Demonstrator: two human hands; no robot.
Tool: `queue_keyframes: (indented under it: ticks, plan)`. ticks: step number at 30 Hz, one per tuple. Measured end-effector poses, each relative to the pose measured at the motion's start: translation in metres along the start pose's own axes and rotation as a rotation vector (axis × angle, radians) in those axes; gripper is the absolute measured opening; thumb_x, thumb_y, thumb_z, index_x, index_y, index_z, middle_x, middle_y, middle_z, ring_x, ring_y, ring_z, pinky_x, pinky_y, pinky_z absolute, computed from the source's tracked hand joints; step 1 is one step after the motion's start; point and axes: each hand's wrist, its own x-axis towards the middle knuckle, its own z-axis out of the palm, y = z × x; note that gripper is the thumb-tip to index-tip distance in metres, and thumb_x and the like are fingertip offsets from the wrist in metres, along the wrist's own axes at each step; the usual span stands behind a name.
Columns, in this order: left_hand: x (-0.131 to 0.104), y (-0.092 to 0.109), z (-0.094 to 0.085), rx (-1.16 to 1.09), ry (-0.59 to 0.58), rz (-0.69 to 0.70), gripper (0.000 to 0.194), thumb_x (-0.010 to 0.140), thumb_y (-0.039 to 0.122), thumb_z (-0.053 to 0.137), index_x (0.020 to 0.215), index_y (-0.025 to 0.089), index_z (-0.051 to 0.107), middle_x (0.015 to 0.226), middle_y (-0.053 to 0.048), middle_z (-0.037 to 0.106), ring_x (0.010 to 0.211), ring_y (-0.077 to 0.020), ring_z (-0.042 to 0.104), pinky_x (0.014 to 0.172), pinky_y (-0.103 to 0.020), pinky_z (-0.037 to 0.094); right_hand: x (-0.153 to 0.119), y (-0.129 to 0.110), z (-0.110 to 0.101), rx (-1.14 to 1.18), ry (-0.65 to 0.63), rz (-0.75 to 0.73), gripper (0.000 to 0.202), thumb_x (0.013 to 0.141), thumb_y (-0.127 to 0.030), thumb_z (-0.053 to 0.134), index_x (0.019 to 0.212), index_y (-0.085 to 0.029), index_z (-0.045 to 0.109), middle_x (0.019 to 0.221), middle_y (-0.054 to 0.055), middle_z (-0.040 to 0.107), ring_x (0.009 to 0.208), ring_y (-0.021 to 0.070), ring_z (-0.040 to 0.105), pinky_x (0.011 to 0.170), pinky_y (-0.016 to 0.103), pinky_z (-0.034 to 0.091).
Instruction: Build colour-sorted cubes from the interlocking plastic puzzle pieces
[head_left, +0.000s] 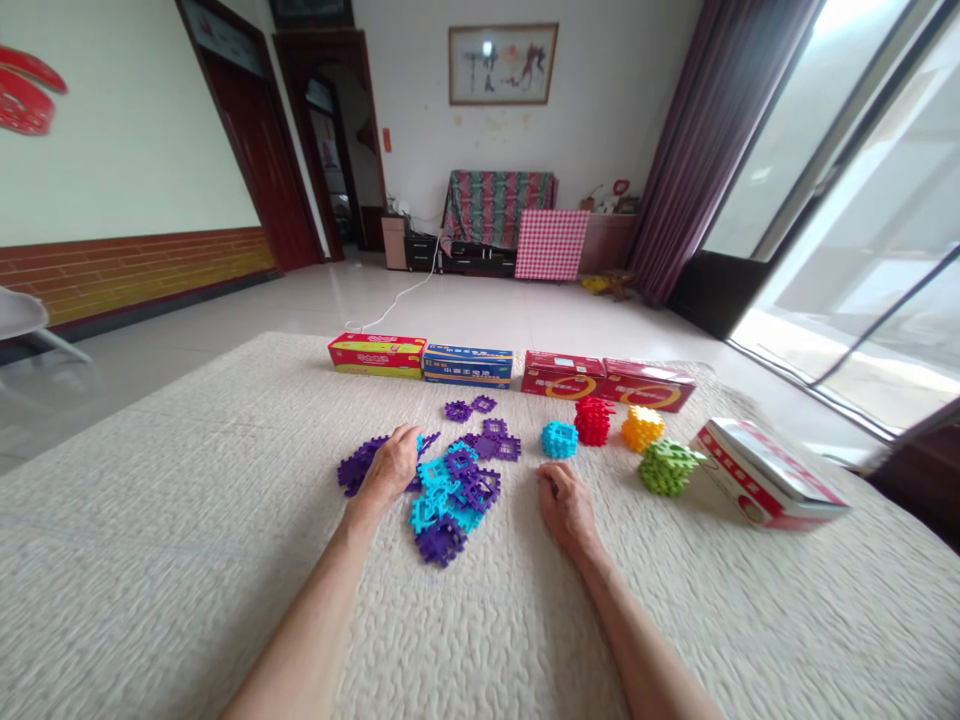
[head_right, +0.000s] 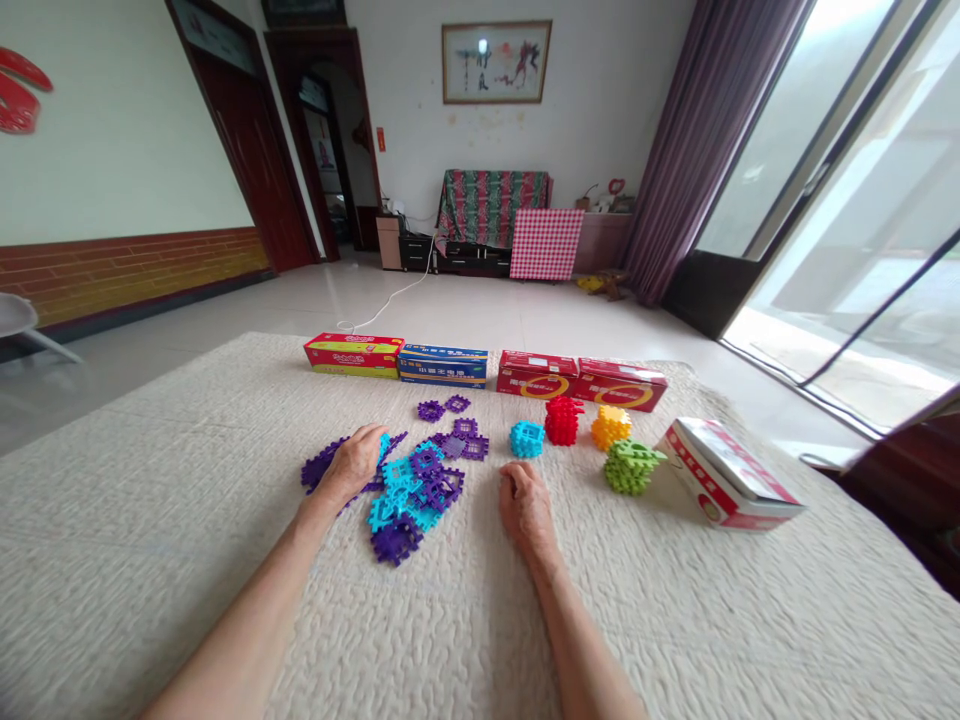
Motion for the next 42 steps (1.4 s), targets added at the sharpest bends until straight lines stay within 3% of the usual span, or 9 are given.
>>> queue_keyframes:
  ticks: [7, 12, 16, 22, 26, 33, 37, 42]
  plan:
    - [-0.003, -0.006, 0.0, 0.059, 0.042, -0.064, 0.041, 0.082, 0.005, 0.036, 0.114, 0.016, 0.059, 0.12, -0.01, 0.058, 0.112, -0.0191, 0.056, 0.099, -0.03, 0.045, 0.0, 0.001, 0.001, 0.006, 0.003, -0.001, 0.022, 0.081, -0.018, 0.042, 0.084, -0.017, 0.063, 0.09, 0.008, 0.065, 0.084, 0.0199, 0.06, 0.079, 0.032, 0.046]
    - [-0.002, -0.001, -0.004, 0.061, 0.163, -0.12, 0.041, 0.077, 0.003, 0.038, 0.107, 0.017, 0.062, 0.111, -0.009, 0.06, 0.105, -0.0194, 0.06, 0.095, -0.031, 0.048, 0.0, -0.001, 0.0, 0.022, 0.007, 0.006, 0.023, 0.081, -0.019, 0.041, 0.084, -0.016, 0.064, 0.089, 0.007, 0.065, 0.082, 0.0194, 0.061, 0.078, 0.031, 0.046]
    - [0.002, 0.044, -0.001, -0.023, 0.178, 0.027, 0.044, 0.077, 0.001, 0.039, 0.11, 0.019, 0.061, 0.113, -0.008, 0.059, 0.109, -0.0185, 0.057, 0.097, -0.03, 0.047, 0.001, 0.001, -0.001, 0.054, 0.053, 0.083, 0.024, 0.079, -0.022, 0.042, 0.084, -0.017, 0.065, 0.086, 0.007, 0.067, 0.075, 0.0186, 0.061, 0.072, 0.031, 0.046]
    - [-0.001, 0.148, 0.024, -0.062, -0.041, 0.295, 0.038, 0.083, 0.006, 0.041, 0.115, 0.019, 0.057, 0.119, -0.009, 0.056, 0.111, -0.0195, 0.055, 0.094, -0.032, 0.05, -0.007, 0.009, -0.013, 0.223, 0.182, 0.236, 0.027, 0.075, -0.028, 0.045, 0.089, -0.017, 0.065, 0.083, 0.006, 0.07, 0.071, 0.0179, 0.063, 0.069, 0.031, 0.05]
    - [-0.009, 0.182, 0.039, -0.057, -0.148, 0.332, 0.036, 0.085, 0.008, 0.042, 0.117, 0.02, 0.055, 0.121, -0.009, 0.057, 0.107, -0.0201, 0.057, 0.09, -0.034, 0.051, -0.022, 0.012, -0.026, 0.233, 0.221, 0.28, 0.027, 0.076, -0.029, 0.046, 0.09, -0.016, 0.065, 0.085, 0.007, 0.07, 0.073, 0.0179, 0.063, 0.072, 0.032, 0.05]
    - [-0.026, 0.174, 0.047, -0.29, -0.183, 0.444, 0.055, 0.082, 0.007, 0.044, 0.135, 0.02, 0.041, 0.139, -0.011, 0.047, 0.126, -0.0206, 0.048, 0.102, -0.036, 0.046, -0.034, 0.008, -0.039, 0.286, 0.192, 0.285, 0.026, 0.078, -0.031, 0.047, 0.091, -0.016, 0.064, 0.087, 0.007, 0.068, 0.075, 0.0178, 0.062, 0.072, 0.031, 0.05]
    - [-0.037, 0.163, 0.043, -0.36, -0.192, 0.434, 0.069, 0.074, 0.005, 0.049, 0.14, 0.018, 0.035, 0.144, -0.012, 0.041, 0.133, -0.0233, 0.039, 0.11, -0.042, 0.039, -0.035, -0.003, -0.045, 0.297, 0.066, 0.259, 0.027, 0.08, -0.029, 0.045, 0.096, -0.017, 0.064, 0.091, 0.006, 0.068, 0.078, 0.0178, 0.062, 0.075, 0.032, 0.05]
    - [-0.046, 0.155, 0.047, -0.38, -0.156, 0.358, 0.076, 0.069, -0.002, 0.042, 0.142, 0.015, 0.033, 0.143, -0.013, 0.041, 0.135, -0.0234, 0.036, 0.112, -0.045, 0.036, -0.037, -0.014, -0.05, 0.233, -0.096, 0.047, 0.037, 0.075, -0.021, 0.051, 0.111, -0.021, 0.058, 0.121, 0.008, 0.059, 0.112, 0.0225, 0.054, 0.099, 0.04, 0.041]
